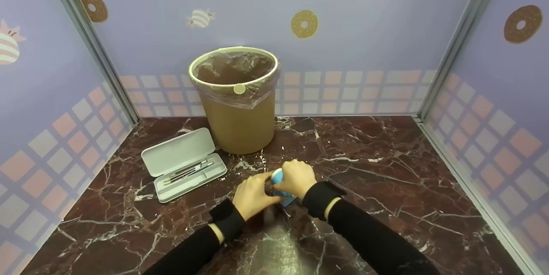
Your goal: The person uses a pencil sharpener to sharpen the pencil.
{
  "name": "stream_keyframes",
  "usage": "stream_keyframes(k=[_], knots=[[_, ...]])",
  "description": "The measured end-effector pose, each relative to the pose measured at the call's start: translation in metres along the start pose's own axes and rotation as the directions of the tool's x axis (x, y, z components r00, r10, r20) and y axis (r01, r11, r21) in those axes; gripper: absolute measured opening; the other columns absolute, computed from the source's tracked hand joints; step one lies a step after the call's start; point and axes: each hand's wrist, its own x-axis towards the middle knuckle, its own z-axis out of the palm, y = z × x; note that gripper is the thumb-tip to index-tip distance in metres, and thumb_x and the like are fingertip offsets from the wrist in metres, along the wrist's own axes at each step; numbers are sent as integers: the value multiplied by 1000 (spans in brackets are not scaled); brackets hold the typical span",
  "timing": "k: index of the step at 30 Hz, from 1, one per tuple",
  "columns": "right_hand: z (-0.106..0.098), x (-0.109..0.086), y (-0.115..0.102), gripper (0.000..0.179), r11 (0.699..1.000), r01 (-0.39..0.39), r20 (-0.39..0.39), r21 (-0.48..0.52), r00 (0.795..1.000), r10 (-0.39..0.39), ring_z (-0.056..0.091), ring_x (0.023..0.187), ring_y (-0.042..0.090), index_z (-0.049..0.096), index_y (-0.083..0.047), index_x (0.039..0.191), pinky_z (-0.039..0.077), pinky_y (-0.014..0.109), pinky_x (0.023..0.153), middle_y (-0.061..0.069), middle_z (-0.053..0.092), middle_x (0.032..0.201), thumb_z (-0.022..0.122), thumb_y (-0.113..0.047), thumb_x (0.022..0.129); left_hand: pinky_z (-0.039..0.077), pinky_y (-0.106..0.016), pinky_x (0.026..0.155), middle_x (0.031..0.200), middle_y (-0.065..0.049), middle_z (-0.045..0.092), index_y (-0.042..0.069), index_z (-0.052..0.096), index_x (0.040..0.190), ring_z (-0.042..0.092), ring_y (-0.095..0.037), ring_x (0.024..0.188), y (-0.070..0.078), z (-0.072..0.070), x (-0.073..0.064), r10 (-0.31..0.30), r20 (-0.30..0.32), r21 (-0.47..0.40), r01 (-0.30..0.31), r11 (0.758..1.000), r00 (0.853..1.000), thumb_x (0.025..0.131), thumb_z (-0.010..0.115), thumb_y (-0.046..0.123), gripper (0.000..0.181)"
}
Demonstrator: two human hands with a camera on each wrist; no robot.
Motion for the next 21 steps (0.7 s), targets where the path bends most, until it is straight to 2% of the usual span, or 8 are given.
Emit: stream_keyframes(k=[3,6,9,11,14,17,19,21], knots=[[-4,-1,1,37,1000,4,25,26,1000,-5,53,55,13,66,-9,73,43,29,53,2,64,66,83,-41,79,58,-36,67,95,-4,78,13,71,105,75,-23,82,0,-2,2,-13,33,-21,13,1000,999,69,90,44,51],[-9,-3,3,41,998,3,77,68,997,-9,59,60,12,72,-5,87,47,28,56,4,70,75,84,-44,79,59,-37,69,98,-6,78,11,71,110,76,-24,84,-3,-6,6,-14,93,-37,17,999,996,70,90,42,54],[-14,-4,5,57,996,16,140,88,990,-29,63,67,13,73,0,109,50,28,61,10,76,91,84,-47,79,59,-35,72,100,-6,77,10,71,113,75,-23,87,-9,-12,13,12,170,-46,-4,999,985,70,88,40,56],[-17,-4,7,69,995,48,167,93,984,-63,67,74,16,70,2,121,54,31,66,13,77,102,85,-48,77,58,-34,73,100,-5,77,10,71,114,73,-20,87,-15,-16,19,45,226,-53,-34,998,973,70,87,40,56],[-21,-4,11,81,986,128,195,104,970,-146,73,92,28,62,7,132,59,42,81,20,74,119,87,-45,75,57,-31,78,102,-4,77,9,71,116,72,-18,88,-26,-24,27,117,309,-89,-94,992,944,70,88,39,57],[-25,-2,14,81,972,192,230,137,948,-219,71,109,39,60,10,133,57,49,95,24,71,126,88,-40,76,58,-29,84,107,-7,78,7,70,120,74,-20,95,-33,-32,34,190,393,-154,-139,978,900,71,89,35,59],[-26,-1,15,77,962,221,252,162,933,-257,71,111,40,60,10,132,57,49,97,25,71,127,88,-36,77,57,-29,89,111,-8,78,6,70,121,75,-22,101,-37,-35,38,221,437,-193,-149,970,872,72,90,32,59],[-27,1,16,73,952,240,265,188,922,-284,72,109,38,62,10,130,58,47,95,24,72,124,87,-34,78,57,-28,91,113,-10,78,5,69,123,75,-25,104,-40,-38,41,247,461,-230,-155,961,852,72,91,29,60]])
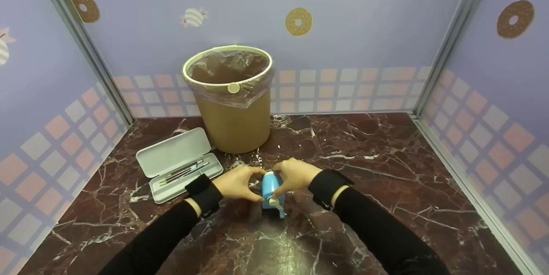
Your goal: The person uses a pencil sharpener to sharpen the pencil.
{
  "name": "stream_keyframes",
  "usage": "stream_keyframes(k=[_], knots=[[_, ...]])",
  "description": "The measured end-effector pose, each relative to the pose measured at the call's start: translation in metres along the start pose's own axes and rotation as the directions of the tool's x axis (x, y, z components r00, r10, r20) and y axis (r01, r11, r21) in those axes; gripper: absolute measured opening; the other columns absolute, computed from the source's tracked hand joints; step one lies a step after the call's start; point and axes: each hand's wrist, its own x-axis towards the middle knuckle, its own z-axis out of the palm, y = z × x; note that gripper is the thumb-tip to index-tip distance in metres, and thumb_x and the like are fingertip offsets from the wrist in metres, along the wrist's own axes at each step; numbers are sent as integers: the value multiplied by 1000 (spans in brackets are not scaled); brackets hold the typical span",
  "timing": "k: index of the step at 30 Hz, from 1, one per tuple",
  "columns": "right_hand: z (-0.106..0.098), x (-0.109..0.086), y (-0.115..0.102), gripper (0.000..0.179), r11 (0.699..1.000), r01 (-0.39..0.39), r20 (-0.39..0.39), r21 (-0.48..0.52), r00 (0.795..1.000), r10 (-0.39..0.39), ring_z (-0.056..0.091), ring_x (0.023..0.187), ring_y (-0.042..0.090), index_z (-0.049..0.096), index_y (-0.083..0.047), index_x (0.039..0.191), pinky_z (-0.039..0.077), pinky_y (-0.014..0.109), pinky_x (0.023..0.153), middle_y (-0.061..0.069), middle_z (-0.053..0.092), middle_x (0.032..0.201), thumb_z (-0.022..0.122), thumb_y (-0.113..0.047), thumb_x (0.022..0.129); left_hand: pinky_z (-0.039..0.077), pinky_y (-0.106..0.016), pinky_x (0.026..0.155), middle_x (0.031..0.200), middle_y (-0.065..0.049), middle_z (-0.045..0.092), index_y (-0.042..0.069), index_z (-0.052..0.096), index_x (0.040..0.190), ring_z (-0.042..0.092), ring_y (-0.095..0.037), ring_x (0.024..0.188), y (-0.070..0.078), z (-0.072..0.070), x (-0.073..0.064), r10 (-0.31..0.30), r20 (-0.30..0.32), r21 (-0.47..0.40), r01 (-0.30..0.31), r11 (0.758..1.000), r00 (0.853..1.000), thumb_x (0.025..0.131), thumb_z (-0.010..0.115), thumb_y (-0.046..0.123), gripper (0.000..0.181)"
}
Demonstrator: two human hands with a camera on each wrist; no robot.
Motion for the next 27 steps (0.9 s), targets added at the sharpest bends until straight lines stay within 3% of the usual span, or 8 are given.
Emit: stream_keyframes(k=[7,12,16,18,21,27], knots=[[2,6,1,63,999,10,-4,49,1000,-10,75,90,29,68,7,120,60,31,79,18,78,106,89,-33,76,57,-30,93,116,-10,78,3,67,129,75,-26,108,-2,-5,-1,17,32,-3,-17,1000,999,73,92,27,66],[7,7,0,61,997,-69,-85,40,994,72,69,75,14,72,3,111,55,25,67,12,78,93,89,-41,73,57,-38,98,125,-14,75,-3,59,139,73,-28,114,7,-15,-4,-35,58,16,34,999,998,76,88,26,75],[12,3,-3,51,984,-157,-160,78,973,168,58,61,5,75,-1,99,48,21,59,7,75,79,88,-43,74,58,-33,84,115,-10,78,5,67,130,75,-22,99,17,-16,-6,-90,56,83,85,993,994,74,89,45,72],[16,2,-6,49,972,-203,-192,115,956,222,57,58,4,75,-2,96,47,21,56,5,75,77,88,-44,75,56,-30,71,102,-6,79,10,73,115,73,-18,86,20,-10,-7,-117,20,140,113,984,993,70,87,58,68],[21,0,-11,45,954,-262,-228,147,929,290,55,55,5,74,-4,89,45,22,55,3,72,72,87,-45,76,51,-30,60,86,-1,76,17,72,93,68,-16,73,25,4,-7,-161,-83,218,175,960,983,66,84,70,61],[28,-1,-17,40,948,-278,-270,153,911,311,44,49,7,63,-13,73,36,22,53,-6,53,59,85,-46,78,54,-33,56,79,-2,74,16,70,85,71,-19,69,33,26,-3,-196,-278,293,277,915,940,66,84,70,59]])
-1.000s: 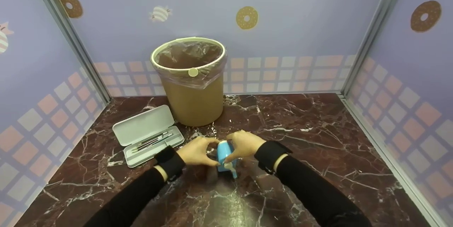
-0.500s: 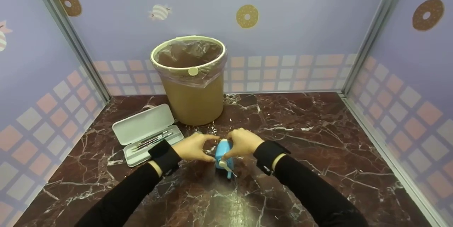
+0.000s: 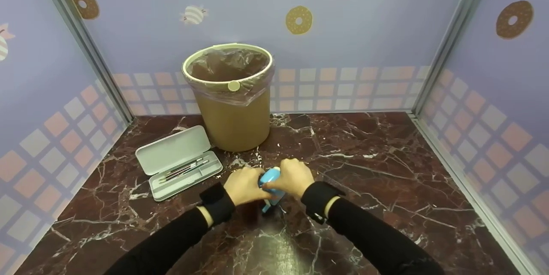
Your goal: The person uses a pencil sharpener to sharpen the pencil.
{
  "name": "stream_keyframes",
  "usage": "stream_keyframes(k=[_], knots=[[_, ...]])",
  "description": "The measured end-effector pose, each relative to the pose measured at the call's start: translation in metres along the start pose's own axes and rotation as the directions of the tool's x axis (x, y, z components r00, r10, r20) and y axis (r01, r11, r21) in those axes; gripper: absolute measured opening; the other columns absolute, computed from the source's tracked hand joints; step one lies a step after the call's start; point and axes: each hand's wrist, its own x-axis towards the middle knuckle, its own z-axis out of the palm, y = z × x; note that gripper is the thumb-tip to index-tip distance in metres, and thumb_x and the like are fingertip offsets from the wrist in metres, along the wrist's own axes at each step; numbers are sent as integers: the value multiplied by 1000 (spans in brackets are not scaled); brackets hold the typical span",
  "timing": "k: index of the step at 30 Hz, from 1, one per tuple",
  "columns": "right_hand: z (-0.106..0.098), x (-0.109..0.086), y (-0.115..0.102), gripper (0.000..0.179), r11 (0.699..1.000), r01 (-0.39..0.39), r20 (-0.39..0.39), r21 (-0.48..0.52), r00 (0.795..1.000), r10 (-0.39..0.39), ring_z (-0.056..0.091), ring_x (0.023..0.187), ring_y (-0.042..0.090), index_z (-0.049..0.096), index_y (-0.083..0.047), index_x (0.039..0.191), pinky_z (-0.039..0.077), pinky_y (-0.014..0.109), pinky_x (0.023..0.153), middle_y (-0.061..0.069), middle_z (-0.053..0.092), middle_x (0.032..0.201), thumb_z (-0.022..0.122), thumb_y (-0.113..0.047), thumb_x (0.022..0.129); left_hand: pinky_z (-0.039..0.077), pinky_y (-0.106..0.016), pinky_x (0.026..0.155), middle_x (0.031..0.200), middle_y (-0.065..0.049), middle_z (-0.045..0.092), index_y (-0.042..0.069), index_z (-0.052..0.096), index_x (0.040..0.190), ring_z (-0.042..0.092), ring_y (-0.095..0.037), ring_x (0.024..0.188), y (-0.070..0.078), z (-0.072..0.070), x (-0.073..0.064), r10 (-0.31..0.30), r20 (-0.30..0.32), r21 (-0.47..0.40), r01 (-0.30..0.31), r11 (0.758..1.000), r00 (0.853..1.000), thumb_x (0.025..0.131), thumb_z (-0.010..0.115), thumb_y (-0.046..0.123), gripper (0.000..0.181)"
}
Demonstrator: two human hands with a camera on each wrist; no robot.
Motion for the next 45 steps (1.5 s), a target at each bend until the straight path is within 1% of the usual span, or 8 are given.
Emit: stream_keyframes(k=[3,12,15,19,25,29,37,45], knots=[[1,-1,0,41,1000,-9,-16,-8,1000,9,41,48,7,61,-15,69,34,22,52,-8,47,57,85,-46,78,54,-33,55,75,-3,74,14,69,82,72,-20,67,5,4,0,-16,-44,19,17,1000,999,66,85,69,59],[-1,-3,3,34,1000,-29,-25,-4,999,29,55,53,9,68,-11,78,44,25,55,1,67,67,83,-42,80,54,-32,52,70,-2,72,15,67,74,71,-20,63,14,7,2,6,-98,92,3,996,995,65,84,70,59],[-2,-4,6,35,1000,-1,-3,21,1000,1,51,52,7,69,-11,79,42,23,55,0,67,66,84,-43,80,56,-34,56,74,-4,75,13,69,76,73,-21,67,12,3,5,21,-57,78,-17,997,998,66,86,65,56],[-4,-4,13,38,996,76,22,39,997,-77,52,56,4,74,-10,86,44,22,58,2,74,75,86,-46,78,51,-31,54,78,-4,75,11,71,82,69,-19,66,3,-9,11,73,53,28,-74,997,996,67,89,52,47],[3,-7,28,57,982,177,90,71,979,-183,75,83,20,74,0,114,59,31,75,13,80,102,90,-38,75,41,-23,58,87,-5,76,8,76,100,55,-11,66,-13,-21,16,170,202,-93,-154,984,964,65,94,43,52],[19,-9,39,60,970,214,120,113,966,-227,76,97,30,70,3,120,61,39,84,17,78,110,91,-31,74,49,-25,66,95,-6,78,8,76,107,64,-14,73,-24,-24,19,207,266,-131,-177,975,941,65,96,40,57],[48,-9,48,61,960,161,86,230,979,-185,75,105,27,69,-2,123,60,35,88,12,77,116,91,-32,75,57,-29,74,103,-7,79,8,75,115,74,-21,87,-29,-27,22,271,317,-122,-245,962,909,69,94,39,59],[57,-4,54,61,928,130,95,350,980,-173,73,110,28,67,-1,126,57,26,91,13,76,120,90,-28,76,55,-26,72,102,-6,79,8,75,114,73,-19,85,-30,-27,23,277,328,-126,-249,960,903,69,94,38,57]])
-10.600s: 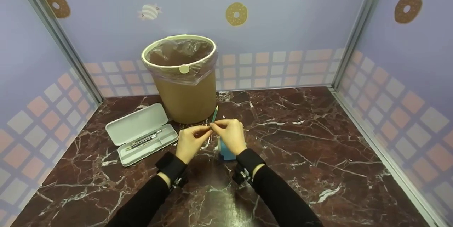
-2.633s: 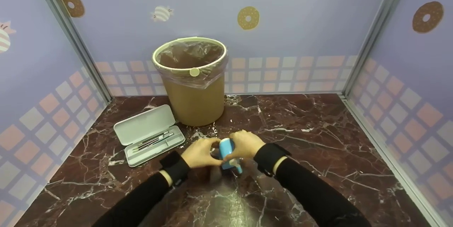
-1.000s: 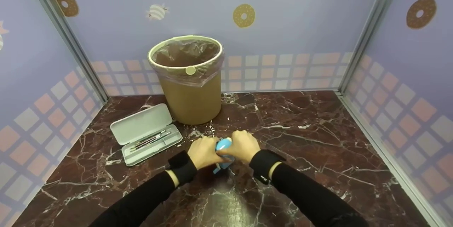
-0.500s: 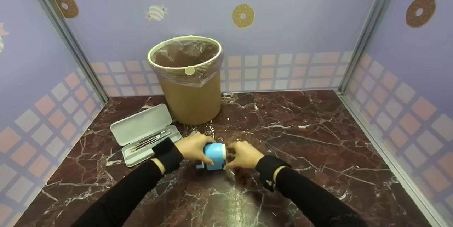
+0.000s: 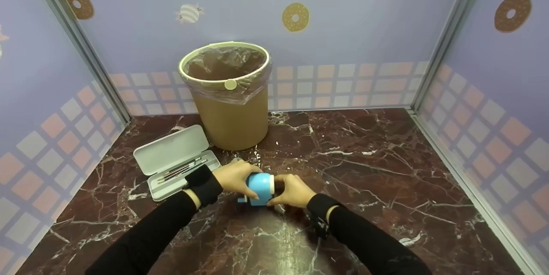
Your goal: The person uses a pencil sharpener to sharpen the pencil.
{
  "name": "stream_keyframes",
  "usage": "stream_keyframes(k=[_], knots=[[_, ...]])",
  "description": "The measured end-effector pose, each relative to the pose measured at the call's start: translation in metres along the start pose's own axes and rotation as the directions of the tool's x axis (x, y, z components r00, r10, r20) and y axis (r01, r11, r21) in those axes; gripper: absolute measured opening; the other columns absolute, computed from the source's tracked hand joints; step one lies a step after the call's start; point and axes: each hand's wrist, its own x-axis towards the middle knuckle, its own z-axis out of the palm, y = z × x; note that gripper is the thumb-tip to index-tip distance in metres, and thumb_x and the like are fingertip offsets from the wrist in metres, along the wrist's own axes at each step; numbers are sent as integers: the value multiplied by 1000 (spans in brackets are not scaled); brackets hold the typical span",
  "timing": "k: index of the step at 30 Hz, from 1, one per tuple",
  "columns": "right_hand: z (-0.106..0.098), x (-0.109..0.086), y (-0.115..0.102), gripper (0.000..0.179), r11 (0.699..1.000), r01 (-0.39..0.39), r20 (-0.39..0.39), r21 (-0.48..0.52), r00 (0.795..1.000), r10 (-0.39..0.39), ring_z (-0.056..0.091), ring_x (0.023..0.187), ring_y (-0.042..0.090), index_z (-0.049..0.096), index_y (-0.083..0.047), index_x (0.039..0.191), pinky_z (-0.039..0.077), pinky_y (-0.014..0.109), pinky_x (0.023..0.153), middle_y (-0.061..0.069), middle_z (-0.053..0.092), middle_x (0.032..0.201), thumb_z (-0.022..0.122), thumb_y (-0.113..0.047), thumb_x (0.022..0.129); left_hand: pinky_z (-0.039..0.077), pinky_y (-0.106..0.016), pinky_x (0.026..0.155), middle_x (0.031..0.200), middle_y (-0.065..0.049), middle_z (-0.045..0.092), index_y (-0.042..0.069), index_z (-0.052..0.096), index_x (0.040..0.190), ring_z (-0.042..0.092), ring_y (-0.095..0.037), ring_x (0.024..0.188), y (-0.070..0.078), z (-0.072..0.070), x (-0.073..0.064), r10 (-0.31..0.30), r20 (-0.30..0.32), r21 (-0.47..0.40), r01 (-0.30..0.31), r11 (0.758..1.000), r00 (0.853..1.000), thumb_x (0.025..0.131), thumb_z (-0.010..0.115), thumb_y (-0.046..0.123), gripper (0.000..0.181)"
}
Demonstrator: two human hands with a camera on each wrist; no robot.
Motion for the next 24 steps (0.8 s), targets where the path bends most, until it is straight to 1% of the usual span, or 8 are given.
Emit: stream_keyframes(k=[4,6,10,14,20,24], knots=[[-1,2,2,61,999,-7,39,41,999,6,73,110,25,66,-2,128,56,24,90,13,75,121,89,-26,78,54,-25,71,101,-6,79,8,75,114,72,-18,84,1,-1,0,11,3,7,-11,1000,1000,70,93,38,56],[-1,3,2,59,999,-4,50,37,999,2,73,108,23,67,-2,127,56,24,89,12,76,119,89,-26,77,53,-24,70,101,-7,80,8,75,113,72,-18,83,2,-2,-1,15,1,4,-15,1000,1000,70,93,37,55],[-2,6,2,56,999,24,37,-40,999,-23,74,102,19,70,-4,119,56,25,86,9,78,113,91,-30,74,50,-23,67,99,-7,80,9,76,112,71,-17,80,2,-2,-3,20,-9,-9,-20,1000,1000,70,93,38,55],[-4,7,2,55,993,42,7,-113,999,-42,74,96,15,73,-5,115,56,25,83,7,80,108,92,-32,71,49,-22,65,100,-6,80,9,76,114,71,-17,79,1,-2,-4,23,-17,0,-23,1000,1000,70,93,40,56],[-6,8,3,51,985,49,-13,-165,999,-52,70,87,5,75,-8,109,54,21,78,3,80,102,92,-35,69,47,-21,63,101,-6,80,10,75,117,71,-16,78,-1,-1,-4,22,-18,29,-22,999,1000,71,91,43,59],[-6,9,3,51,982,53,-5,-181,998,-55,69,87,4,75,-10,110,53,21,79,1,80,103,92,-36,69,46,-21,62,99,-6,80,10,75,116,69,-14,76,-1,-1,-4,30,-18,45,-29,999,999,71,91,43,58]])
